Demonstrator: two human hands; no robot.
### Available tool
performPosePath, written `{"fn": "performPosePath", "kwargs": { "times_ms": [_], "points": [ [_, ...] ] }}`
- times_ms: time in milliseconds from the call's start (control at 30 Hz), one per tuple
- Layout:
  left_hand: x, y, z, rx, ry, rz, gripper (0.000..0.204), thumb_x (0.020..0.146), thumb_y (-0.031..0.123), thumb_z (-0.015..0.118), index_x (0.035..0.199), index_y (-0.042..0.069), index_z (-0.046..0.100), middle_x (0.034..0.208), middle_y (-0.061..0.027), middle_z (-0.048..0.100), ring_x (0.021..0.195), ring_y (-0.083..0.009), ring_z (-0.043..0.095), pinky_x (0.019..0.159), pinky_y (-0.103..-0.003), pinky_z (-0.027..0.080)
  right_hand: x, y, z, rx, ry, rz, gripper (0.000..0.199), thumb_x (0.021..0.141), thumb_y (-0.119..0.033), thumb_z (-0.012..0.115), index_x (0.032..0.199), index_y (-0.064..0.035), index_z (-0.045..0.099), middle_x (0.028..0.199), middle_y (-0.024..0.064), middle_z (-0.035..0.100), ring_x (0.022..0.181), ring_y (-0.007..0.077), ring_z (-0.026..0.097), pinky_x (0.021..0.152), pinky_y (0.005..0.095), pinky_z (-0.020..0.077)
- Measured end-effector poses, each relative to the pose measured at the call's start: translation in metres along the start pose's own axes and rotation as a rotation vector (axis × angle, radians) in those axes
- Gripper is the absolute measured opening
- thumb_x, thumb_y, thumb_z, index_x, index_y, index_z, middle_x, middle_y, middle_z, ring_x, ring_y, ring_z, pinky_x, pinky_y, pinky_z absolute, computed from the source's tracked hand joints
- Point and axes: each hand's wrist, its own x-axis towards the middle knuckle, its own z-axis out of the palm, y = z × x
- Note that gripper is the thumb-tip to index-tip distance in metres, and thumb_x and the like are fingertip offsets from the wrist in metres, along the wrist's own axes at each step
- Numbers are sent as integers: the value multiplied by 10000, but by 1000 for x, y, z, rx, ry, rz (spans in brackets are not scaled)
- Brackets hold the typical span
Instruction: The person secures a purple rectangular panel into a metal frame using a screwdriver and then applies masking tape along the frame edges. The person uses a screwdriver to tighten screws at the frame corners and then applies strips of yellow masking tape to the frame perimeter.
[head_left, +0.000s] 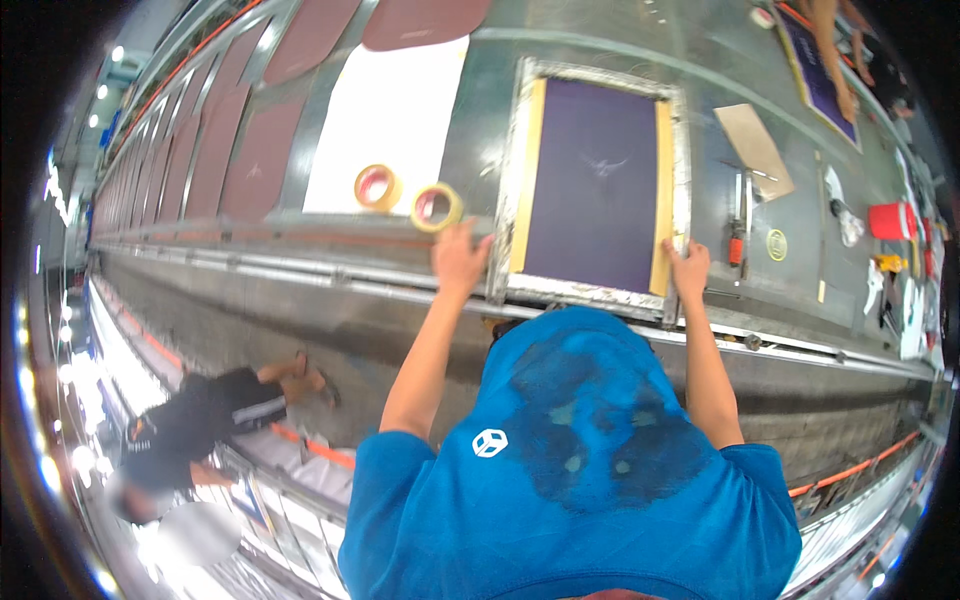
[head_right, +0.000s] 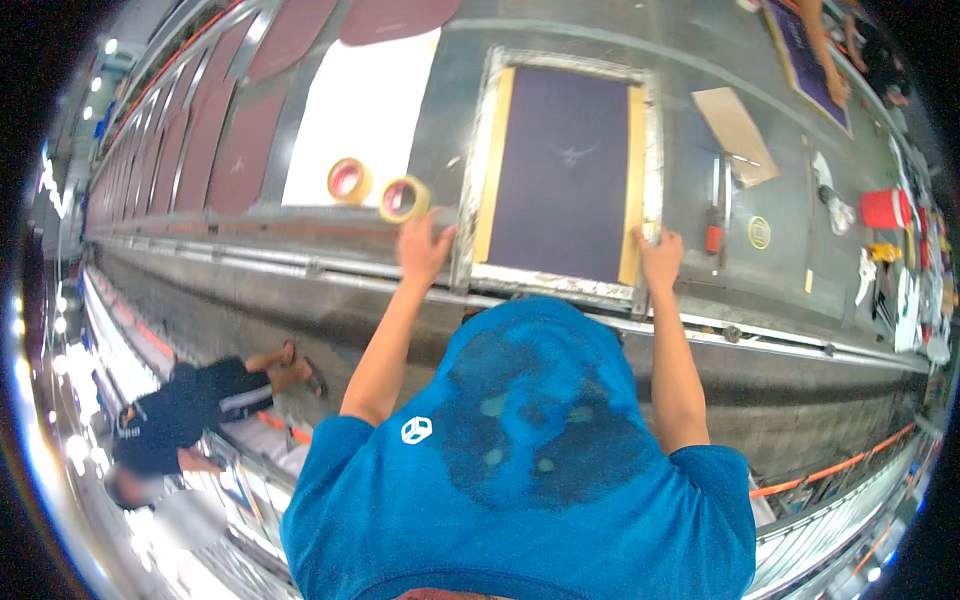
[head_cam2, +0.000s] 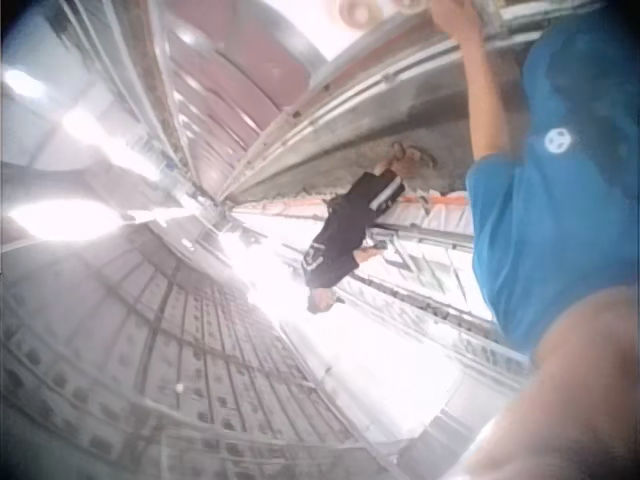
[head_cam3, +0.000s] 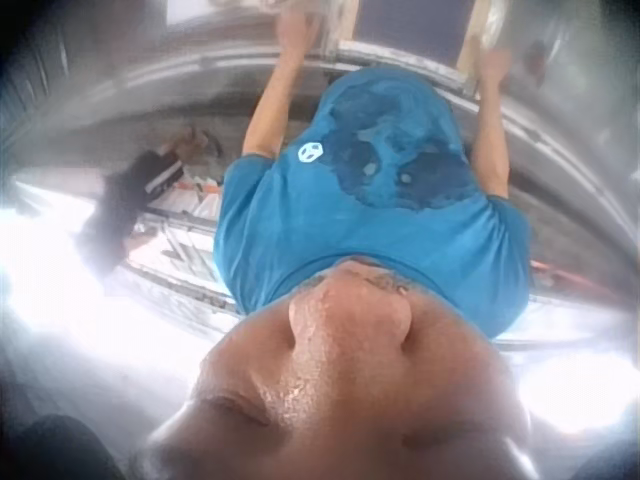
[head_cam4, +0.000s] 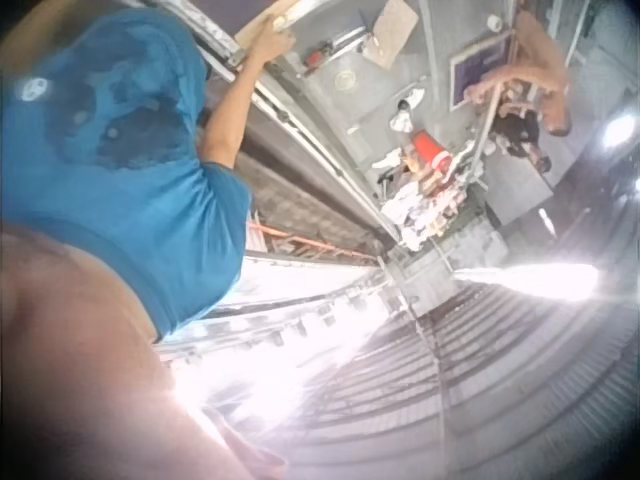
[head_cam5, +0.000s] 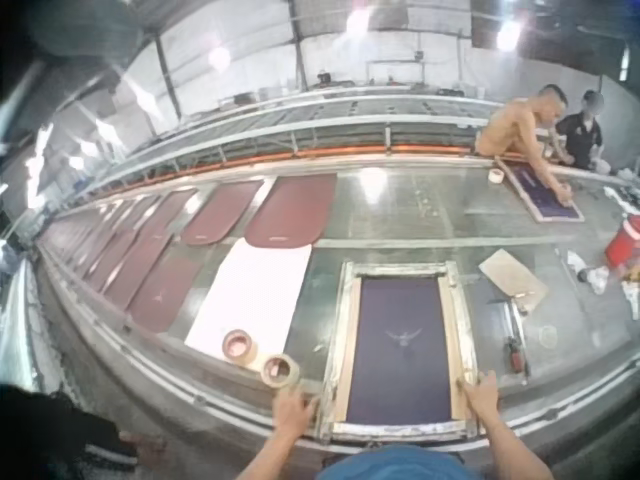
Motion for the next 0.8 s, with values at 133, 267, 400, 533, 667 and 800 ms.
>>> {"fn": "performPosePath", "kwargs": {
  "times_ms": [133, 267, 400, 533, 667, 800],
  "points": [
    [4, -83, -26, 288, 4, 25, 582, 742, 214, 789, 1295, 146, 622, 1528, -50, 461, 1390, -286, 407, 1066, -511, 351, -2, -29, 8, -42, 377, -374, 662, 856, -438, 719, 1301, 22, 549, 1214, 245, 577, 1146, 415, 535, 1007, 510, 413],
    [30, -49, -50, 402, -142, 126, 343, 819, 229, 748, 1140, 147, 659, 1432, -85, 548, 1301, -294, 510, 1086, -574, 314, -24, -116, -8, 368, -59, -559, 458, 867, -270, 706, 1267, -67, 612, 1227, 201, 581, 1199, 374, 523, 1044, 456, 411],
    [42, 6, -56, 65, -277, 111, 293, 881, 287, 726, 1100, 105, 658, 1196, -125, 675, 1114, -307, 624, 1063, -524, 357, -48, -187, -7, 563, -354, -641, 507, 895, -316, 701, 1321, -63, 591, 1267, 196, 561, 1219, 368, 516, 1051, 432, 422],
    [37, -7, -42, 56, -56, 78, 315, 919, 336, 677, 1111, 87, 673, 995, -121, 732, 959, -309, 677, 971, -467, 427, -59, -196, 6, 579, -461, -726, 498, 910, -330, 690, 1319, -63, 597, 1261, 191, 568, 1204, 367, 531, 1028, 437, 441],
    [43, -66, -28, 376, 30, -85, 357, 849, 341, 683, 1138, 134, 717, 980, -114, 728, 939, -306, 681, 798, -487, 505, -61, -161, 4, 455, -638, -631, 457, 912, -351, 684, 1277, -78, 642, 1113, 169, 658, 1084, 326, 621, 947, 429, 490],
    [39, -76, -34, 256, 12, 1, 395, 878, 334, 660, 1214, 129, 638, 1209, -109, 642, 1205, -300, 570, 947, -517, 430, -83, -120, -20, 608, -630, -424, 355, 931, -199, 696, 1260, -73, 657, 1077, 132, 681, 964, 236, 671, 856, 338, 525]
  ]
}}
